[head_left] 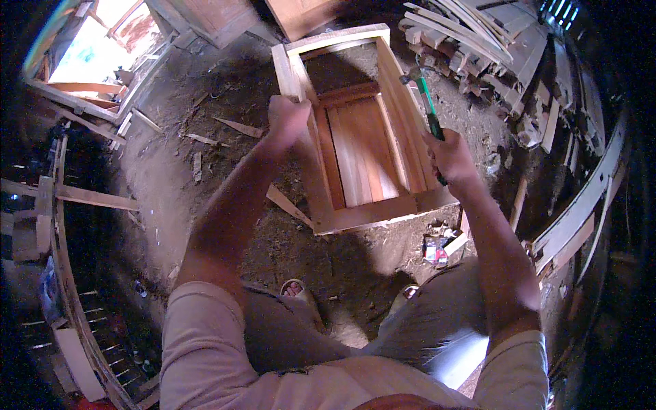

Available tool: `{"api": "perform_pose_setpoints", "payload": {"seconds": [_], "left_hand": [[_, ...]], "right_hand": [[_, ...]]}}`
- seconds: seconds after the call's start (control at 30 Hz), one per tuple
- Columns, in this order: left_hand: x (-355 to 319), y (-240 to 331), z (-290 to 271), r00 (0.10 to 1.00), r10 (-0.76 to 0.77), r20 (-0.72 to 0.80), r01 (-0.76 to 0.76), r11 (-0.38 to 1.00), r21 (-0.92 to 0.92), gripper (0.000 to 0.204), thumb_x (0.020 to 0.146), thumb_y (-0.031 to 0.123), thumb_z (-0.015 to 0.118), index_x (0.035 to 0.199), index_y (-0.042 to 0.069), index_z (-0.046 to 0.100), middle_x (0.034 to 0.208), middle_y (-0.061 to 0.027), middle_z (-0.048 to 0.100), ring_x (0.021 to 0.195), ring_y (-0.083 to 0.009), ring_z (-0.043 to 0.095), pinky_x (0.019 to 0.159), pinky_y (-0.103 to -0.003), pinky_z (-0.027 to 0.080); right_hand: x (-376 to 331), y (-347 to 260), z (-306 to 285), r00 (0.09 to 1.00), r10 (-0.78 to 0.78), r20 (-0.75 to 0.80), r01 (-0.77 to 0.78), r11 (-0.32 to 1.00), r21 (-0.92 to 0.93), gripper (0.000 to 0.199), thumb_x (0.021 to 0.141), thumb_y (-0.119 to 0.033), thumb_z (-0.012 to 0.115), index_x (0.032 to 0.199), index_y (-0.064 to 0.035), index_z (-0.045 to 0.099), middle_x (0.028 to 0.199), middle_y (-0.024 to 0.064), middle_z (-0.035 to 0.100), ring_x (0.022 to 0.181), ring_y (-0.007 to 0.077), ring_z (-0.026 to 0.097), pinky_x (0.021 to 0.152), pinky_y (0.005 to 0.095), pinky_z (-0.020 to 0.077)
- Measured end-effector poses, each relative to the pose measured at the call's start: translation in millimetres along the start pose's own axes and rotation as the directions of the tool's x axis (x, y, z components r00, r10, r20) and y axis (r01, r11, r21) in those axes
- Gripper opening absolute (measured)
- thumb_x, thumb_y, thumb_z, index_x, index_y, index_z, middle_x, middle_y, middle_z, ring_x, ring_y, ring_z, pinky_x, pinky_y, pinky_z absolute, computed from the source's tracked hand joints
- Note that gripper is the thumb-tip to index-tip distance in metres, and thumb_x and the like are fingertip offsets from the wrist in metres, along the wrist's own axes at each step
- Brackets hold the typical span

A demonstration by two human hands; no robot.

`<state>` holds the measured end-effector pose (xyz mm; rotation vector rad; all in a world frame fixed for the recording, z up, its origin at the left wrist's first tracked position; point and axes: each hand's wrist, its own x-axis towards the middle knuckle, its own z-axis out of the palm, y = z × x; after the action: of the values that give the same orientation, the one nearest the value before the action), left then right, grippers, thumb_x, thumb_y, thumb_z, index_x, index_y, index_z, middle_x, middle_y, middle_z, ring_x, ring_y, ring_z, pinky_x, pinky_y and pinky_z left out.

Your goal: The person assembles a small wooden box-like frame by hand, positioning planks and using a hammer to drive nails into the joints. The person repeatedly adjusts the frame and hammers nails at multiple corners to secure the structure.

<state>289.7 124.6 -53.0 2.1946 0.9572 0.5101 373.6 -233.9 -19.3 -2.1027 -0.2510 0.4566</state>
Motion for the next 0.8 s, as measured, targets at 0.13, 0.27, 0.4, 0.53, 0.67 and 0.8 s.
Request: {"api": "perform_pose_setpoints", "payload": {"seconds": [0.13, 0.27, 0.4, 0.53, 0.67, 0.8], "left_hand": [[-2, 4, -10, 0.999, -0.034, 0.033, 0.033, 0.999, 0.032, 0.024, 0.071, 0.015, 0.074, 0.064, -0.006, 0.066, 0.069, -0.0251, 0.07, 0.071, -0.0398, 0.074, 0.068, -0.046, 0.059], [2, 0, -8, 0.999, 0.009, -0.04, -0.007, 0.999, 0.042, 0.025, 0.069, 0.015, 0.077, 0.062, -0.006, 0.065, 0.065, -0.0233, 0.069, 0.068, -0.0379, 0.074, 0.069, -0.046, 0.058], [9, -10, -16, 0.998, 0.026, -0.052, -0.025, 0.999, 0.027, 0.027, 0.068, 0.017, 0.079, 0.061, -0.005, 0.064, 0.065, -0.0228, 0.069, 0.069, -0.0379, 0.074, 0.071, -0.047, 0.058], [-8, 11, -18, 0.999, 0.052, 0.003, -0.052, 0.999, -0.004, 0.029, 0.069, 0.018, 0.081, 0.068, -0.007, 0.066, 0.069, -0.0237, 0.07, 0.072, -0.0365, 0.075, 0.071, -0.046, 0.058], [-9, 12, -19, 0.996, 0.086, -0.006, -0.086, 0.996, -0.012, 0.036, 0.071, 0.019, 0.082, 0.087, -0.01, 0.069, 0.083, -0.0249, 0.073, 0.079, -0.0353, 0.076, 0.072, -0.044, 0.059], [-5, 5, -17, 0.999, 0.047, 0.02, -0.047, 0.999, -0.026, 0.043, 0.074, 0.021, 0.083, 0.099, -0.011, 0.068, 0.092, -0.0258, 0.074, 0.086, -0.0369, 0.075, 0.076, -0.044, 0.059]], "right_hand": [[4, -1, 1, 0.998, -0.044, -0.05, 0.041, 0.997, -0.064, 0.028, 0.097, -0.029, 0.071, 0.088, -0.0078, 0.055, 0.063, -0.0005, 0.052, 0.05, 0.0108, 0.051, 0.045, 0.0316, 0.0409], [8, -1, 2, 0.995, 0.093, -0.018, -0.092, 0.994, 0.052, 0.025, 0.097, -0.026, 0.07, 0.086, -0.0095, 0.055, 0.061, -0.0015, 0.049, 0.048, 0.0112, 0.048, 0.045, 0.0317, 0.04], [9, -10, 5, 0.975, 0.194, 0.111, -0.222, 0.907, 0.357, 0.023, 0.096, -0.022, 0.069, 0.083, -0.0114, 0.054, 0.061, -0.0025, 0.046, 0.047, 0.0113, 0.044, 0.044, 0.0308, 0.0381], [13, -3, -3, 0.954, 0.239, 0.179, -0.294, 0.854, 0.43, 0.023, 0.096, -0.019, 0.068, 0.08, -0.012, 0.053, 0.061, -0.0024, 0.046, 0.047, 0.0112, 0.043, 0.044, 0.0305, 0.0372], [13, -1, -5, 0.965, 0.197, 0.171, -0.245, 0.909, 0.337, 0.021, 0.095, -0.016, 0.068, 0.081, -0.0114, 0.052, 0.062, -0.0025, 0.045, 0.047, 0.011, 0.041, 0.044, 0.0306, 0.0366], [10, -11, -6, 0.953, 0.241, 0.182, -0.291, 0.896, 0.334, 0.02, 0.094, -0.015, 0.068, 0.083, -0.0112, 0.051, 0.062, -0.0025, 0.044, 0.047, 0.0108, 0.041, 0.043, 0.0307, 0.0358]]}}
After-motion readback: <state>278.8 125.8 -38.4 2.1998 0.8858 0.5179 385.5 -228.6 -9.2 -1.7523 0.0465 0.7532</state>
